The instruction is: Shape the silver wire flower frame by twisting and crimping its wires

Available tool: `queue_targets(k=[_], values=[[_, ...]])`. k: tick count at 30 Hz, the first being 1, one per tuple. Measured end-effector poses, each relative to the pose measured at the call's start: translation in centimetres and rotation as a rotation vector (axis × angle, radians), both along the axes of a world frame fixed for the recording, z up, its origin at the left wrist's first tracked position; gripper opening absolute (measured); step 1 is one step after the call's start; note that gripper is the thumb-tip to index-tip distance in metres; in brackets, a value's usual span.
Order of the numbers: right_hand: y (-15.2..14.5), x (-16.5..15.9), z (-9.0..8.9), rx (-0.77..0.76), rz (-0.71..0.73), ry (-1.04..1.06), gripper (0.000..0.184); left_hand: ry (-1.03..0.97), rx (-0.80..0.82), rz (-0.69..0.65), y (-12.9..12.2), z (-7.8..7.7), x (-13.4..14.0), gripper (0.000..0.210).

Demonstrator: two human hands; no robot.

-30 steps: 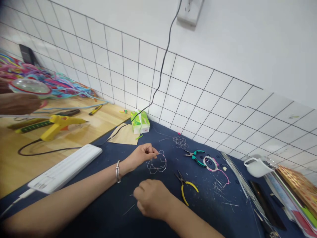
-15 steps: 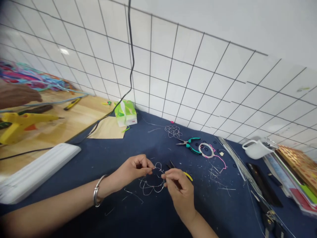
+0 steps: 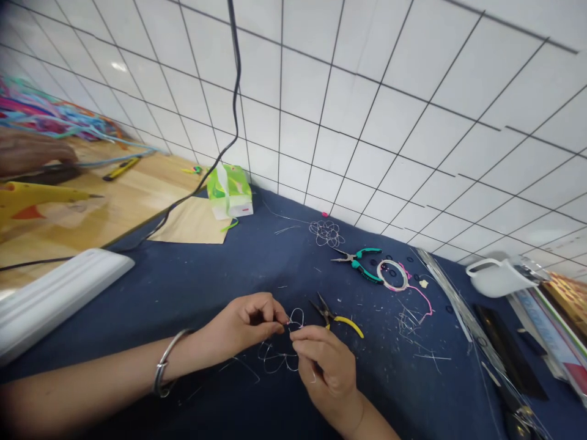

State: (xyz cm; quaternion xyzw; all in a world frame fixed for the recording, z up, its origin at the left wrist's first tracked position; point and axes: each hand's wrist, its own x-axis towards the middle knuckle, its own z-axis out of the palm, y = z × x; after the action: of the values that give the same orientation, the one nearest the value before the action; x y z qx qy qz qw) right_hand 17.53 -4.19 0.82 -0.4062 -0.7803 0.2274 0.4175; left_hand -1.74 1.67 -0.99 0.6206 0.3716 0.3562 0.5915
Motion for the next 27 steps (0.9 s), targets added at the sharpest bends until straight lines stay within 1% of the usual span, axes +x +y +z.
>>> queue_targets(k=[4,7,9,13,19,22,24,27], values=[[0.05,-0.01,-0.12,0.050,0.042,-0.046,0.040,0.004,-0.010,-0.017,0.01,0.04,0.08,0.019],[0.06,-0.15,-0.31,0.053,0.107,-0.079,0.038,0.009,-0.030,-0.039,-0.14,0.14,0.15,0.019],[0.06,-0.28,-0.45,0.041,0.118,-0.087,0.034,0.008,-0.030,-0.050,-0.29,0.21,0.20,0.018],[-0.04,-0.44,-0.62,0.036,0.068,-0.108,0.031,-0.002,-0.036,-0.055,-0.46,0.23,0.26,0.018],[-0.57,-0.27,-0.52,0.120,0.031,-0.166,0.035,0.002,-0.033,-0.050,-0.41,-0.08,0.28,0.019],[-0.78,-0.25,-0.36,0.146,0.001,-0.170,0.037,0.022,0.004,-0.044,-0.36,-0.25,0.30,0.019],[-0.78,-0.34,-0.23,0.126,-0.022,-0.161,0.035,0.047,0.038,-0.047,-0.38,-0.26,0.30,0.018],[-0.66,-0.54,-0.12,0.046,-0.043,-0.122,0.031,0.078,0.080,-0.048,-0.47,-0.09,0.26,0.018]])
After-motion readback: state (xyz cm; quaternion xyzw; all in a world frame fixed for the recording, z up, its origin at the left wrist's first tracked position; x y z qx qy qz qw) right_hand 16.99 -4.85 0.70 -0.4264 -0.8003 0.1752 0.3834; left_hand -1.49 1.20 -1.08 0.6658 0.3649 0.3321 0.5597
